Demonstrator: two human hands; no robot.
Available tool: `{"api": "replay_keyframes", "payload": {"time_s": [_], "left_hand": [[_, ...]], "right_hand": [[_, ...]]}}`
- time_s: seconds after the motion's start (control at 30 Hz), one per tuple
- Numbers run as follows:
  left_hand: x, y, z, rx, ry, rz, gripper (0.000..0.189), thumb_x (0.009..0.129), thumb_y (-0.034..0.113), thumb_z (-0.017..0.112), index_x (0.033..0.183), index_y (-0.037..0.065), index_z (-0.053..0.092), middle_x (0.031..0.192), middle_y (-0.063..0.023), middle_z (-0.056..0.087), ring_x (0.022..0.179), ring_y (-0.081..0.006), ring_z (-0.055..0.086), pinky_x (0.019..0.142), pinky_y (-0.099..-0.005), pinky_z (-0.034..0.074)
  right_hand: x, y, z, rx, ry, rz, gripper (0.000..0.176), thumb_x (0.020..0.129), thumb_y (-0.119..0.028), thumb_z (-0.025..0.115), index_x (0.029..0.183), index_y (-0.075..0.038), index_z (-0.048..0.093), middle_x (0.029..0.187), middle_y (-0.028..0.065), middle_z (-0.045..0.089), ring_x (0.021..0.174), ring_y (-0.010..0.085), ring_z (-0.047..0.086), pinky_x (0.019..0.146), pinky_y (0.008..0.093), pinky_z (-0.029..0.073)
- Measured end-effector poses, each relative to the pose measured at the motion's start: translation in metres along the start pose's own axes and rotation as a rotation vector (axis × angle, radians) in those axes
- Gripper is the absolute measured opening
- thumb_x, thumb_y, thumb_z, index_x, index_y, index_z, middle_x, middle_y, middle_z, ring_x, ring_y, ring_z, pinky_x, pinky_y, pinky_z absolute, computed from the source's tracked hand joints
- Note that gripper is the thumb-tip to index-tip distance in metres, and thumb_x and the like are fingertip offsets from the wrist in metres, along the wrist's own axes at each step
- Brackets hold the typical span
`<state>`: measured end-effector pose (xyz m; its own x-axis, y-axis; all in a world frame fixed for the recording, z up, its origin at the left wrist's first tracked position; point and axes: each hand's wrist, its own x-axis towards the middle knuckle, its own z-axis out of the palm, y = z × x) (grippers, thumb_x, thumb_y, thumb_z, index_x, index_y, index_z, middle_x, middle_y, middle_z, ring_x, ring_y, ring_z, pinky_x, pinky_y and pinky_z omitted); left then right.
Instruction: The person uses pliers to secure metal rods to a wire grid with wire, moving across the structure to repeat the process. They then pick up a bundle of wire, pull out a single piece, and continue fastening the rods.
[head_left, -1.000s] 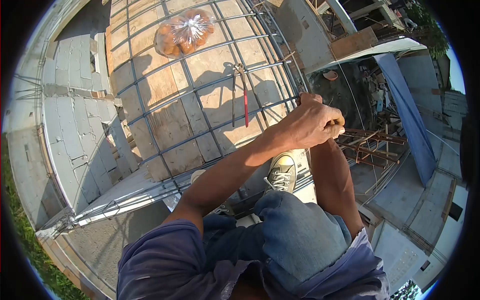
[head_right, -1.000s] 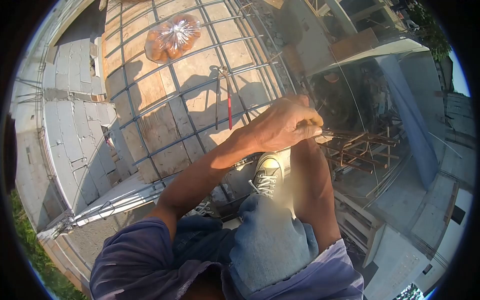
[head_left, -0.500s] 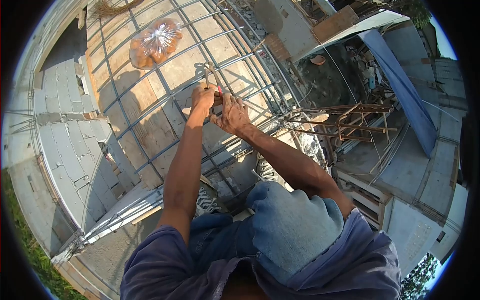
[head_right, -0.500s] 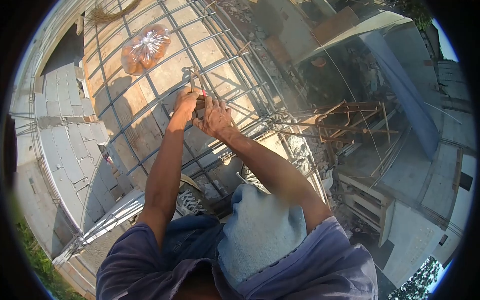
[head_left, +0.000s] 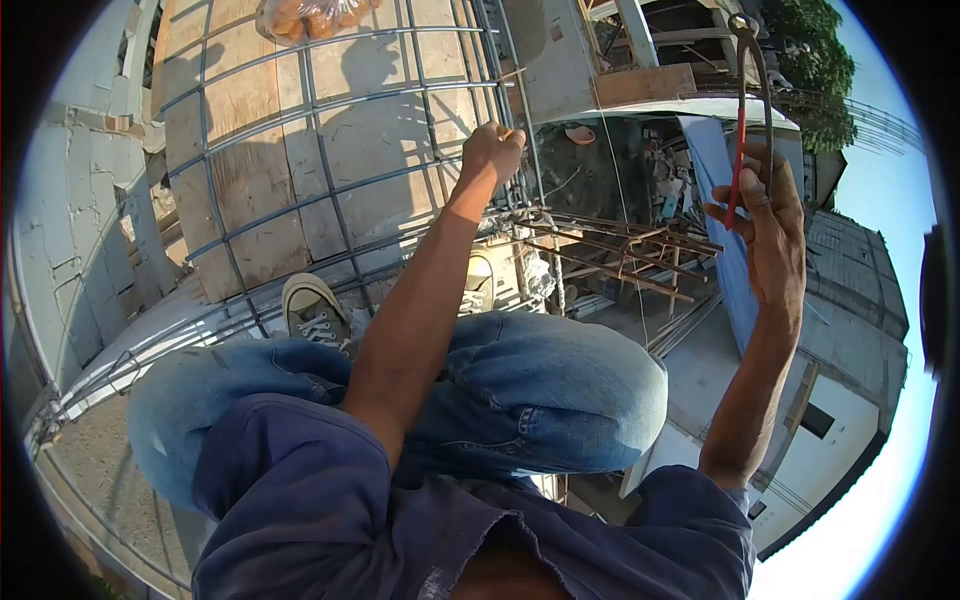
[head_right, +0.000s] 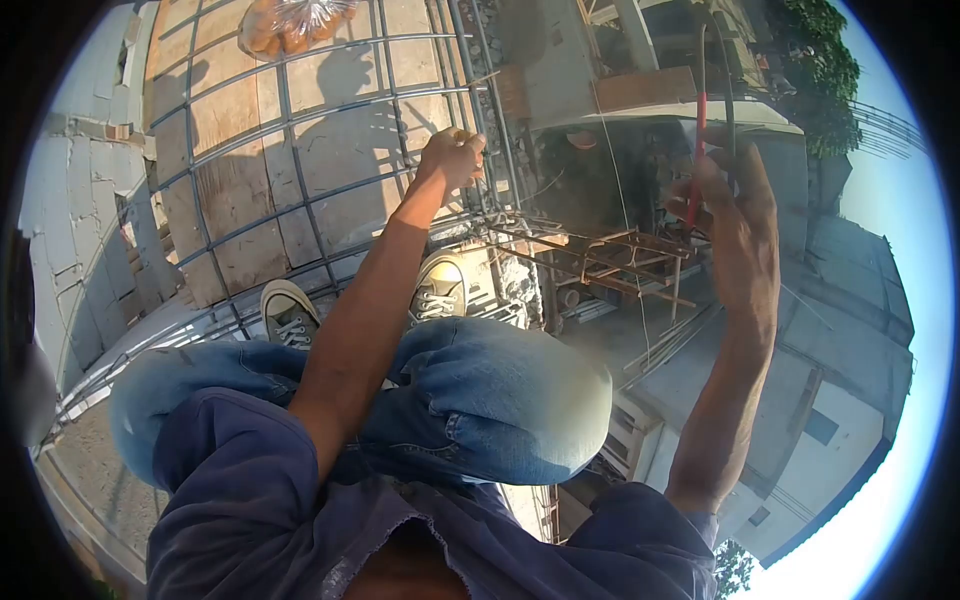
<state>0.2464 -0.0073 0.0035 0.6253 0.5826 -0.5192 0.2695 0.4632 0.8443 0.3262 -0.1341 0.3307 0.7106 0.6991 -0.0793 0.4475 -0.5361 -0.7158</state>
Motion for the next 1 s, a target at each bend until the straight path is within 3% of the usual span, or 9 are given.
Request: {"api": "replay_keyframes", "payload": {"time_s": [0.03, 0.13, 0.2, 0.3, 0.33, 0.43, 0.5, 0.7, 1.0], "left_hand": [[0.015, -0.041, 0.011, 0.146, 0.019, 0.036, 0.034, 0.092, 0.027, 0.062, 0.107, -0.003, 0.057, 0.087, -0.0141, 0.066, 0.066, -0.0202, 0.066, 0.055, -0.0320, 0.055], [-0.004, -0.064, 0.027, 0.006, 0.082, -0.134, 0.028, 0.091, 0.025, 0.061, 0.099, -0.002, 0.059, 0.084, -0.0172, 0.066, 0.062, -0.0205, 0.066, 0.053, -0.0307, 0.053], [-0.008, -0.062, 0.034, -0.523, 0.002, -0.342, 0.024, 0.094, 0.022, 0.056, 0.097, -0.002, 0.057, 0.078, -0.0135, 0.063, 0.062, -0.0229, 0.066, 0.049, -0.0320, 0.053], [0.000, -0.059, 0.039, -0.840, 0.016, -0.469, 0.024, 0.095, 0.019, 0.055, 0.105, -0.004, 0.054, 0.078, -0.0129, 0.063, 0.061, -0.0224, 0.064, 0.050, -0.0343, 0.054], [0.002, -0.052, 0.040, -0.844, 0.080, -0.497, 0.015, 0.095, 0.015, 0.053, 0.092, 0.001, 0.056, 0.069, -0.0078, 0.058, 0.053, -0.0185, 0.059, 0.040, -0.0302, 0.047], [0.018, -0.062, 0.033, -0.870, -0.044, -0.469, 0.011, 0.094, 0.012, 0.054, 0.090, 0.002, 0.055, 0.064, -0.0058, 0.054, 0.049, -0.0142, 0.054, 0.038, -0.0275, 0.042], [0.021, -0.061, 0.033, -0.912, -0.029, -0.513, 0.008, 0.093, 0.011, 0.056, 0.089, 0.004, 0.056, 0.061, -0.0043, 0.053, 0.047, -0.0113, 0.049, 0.038, -0.0249, 0.037], [0.015, -0.057, 0.038, -1.008, -0.005, -0.603, 0.013, 0.095, 0.017, 0.051, 0.089, 0.008, 0.057, 0.060, 0.0024, 0.047, 0.045, -0.0077, 0.040, 0.038, -0.0212, 0.032], [0.013, -0.054, 0.039, -1.165, -0.005, -0.590, 0.012, 0.097, 0.014, 0.047, 0.098, 0.005, 0.054, 0.064, 0.0038, 0.047, 0.047, -0.0039, 0.040, 0.040, -0.0196, 0.034]], "right_hand": [[0.008, 0.001, -0.019, -0.028, -0.054, 0.064, 0.032, 0.096, -0.029, 0.055, 0.118, -0.006, 0.053, 0.098, 0.0050, 0.056, 0.083, 0.0128, 0.065, 0.069, 0.0315, 0.058], [0.042, 0.006, -0.030, -0.064, -0.287, 0.247, 0.028, 0.097, -0.027, 0.054, 0.115, -0.005, 0.054, 0.082, 0.0022, 0.053, 0.084, 0.0115, 0.064, 0.071, 0.0301, 0.057], [0.066, 0.020, -0.010, -0.170, -0.501, 0.380, 0.020, 0.097, -0.021, 0.052, 0.109, -0.005, 0.054, 0.068, 0.0005, 0.050, 0.082, 0.0117, 0.062, 0.072, 0.0271, 0.052], [0.100, 0.067, 0.022, -0.489, -0.779, 0.257, 0.010, 0.095, -0.011, 0.049, 0.103, -0.006, 0.052, 0.071, 0.0023, 0.053, 0.078, 0.0137, 0.060, 0.068, 0.0273, 0.046], [0.107, 0.078, 0.034, -0.597, -0.851, 0.277, 0.008, 0.093, -0.007, 0.048, 0.101, -0.007, 0.052, 0.071, 0.0030, 0.054, 0.077, 0.0137, 0.060, 0.066, 0.0274, 0.045], [0.116, 0.096, 0.070, -0.638, -0.931, 0.336, 0.011, 0.089, -0.001, 0.048, 0.098, -0.007, 0.049, 0.076, 0.0054, 0.056, 0.076, 0.0130, 0.059, 0.059, 0.0264, 0.043], [0.127, 0.105, 0.087, -0.651, -1.037, 0.667, 0.009, 0.090, -0.002, 0.049, 0.098, -0.008, 0.047, 0.079, 0.0076, 0.058, 0.075, 0.0128, 0.059, 0.052, 0.0265, 0.040], [0.126, 0.132, 0.103, -0.472, -1.055, 0.762, 0.011, 0.093, -0.001, 0.044, 0.099, -0.010, 0.046, 0.082, 0.0105, 0.062, 0.071, 0.0134, 0.058, 0.048, 0.0261, 0.037], [0.122, 0.136, 0.112, -0.537, -1.089, 0.758, 0.014, 0.094, -0.001, 0.040, 0.102, -0.010, 0.045, 0.093, 0.0143, 0.063, 0.095, 0.0202, 0.064, 0.052, 0.0270, 0.038]]}}
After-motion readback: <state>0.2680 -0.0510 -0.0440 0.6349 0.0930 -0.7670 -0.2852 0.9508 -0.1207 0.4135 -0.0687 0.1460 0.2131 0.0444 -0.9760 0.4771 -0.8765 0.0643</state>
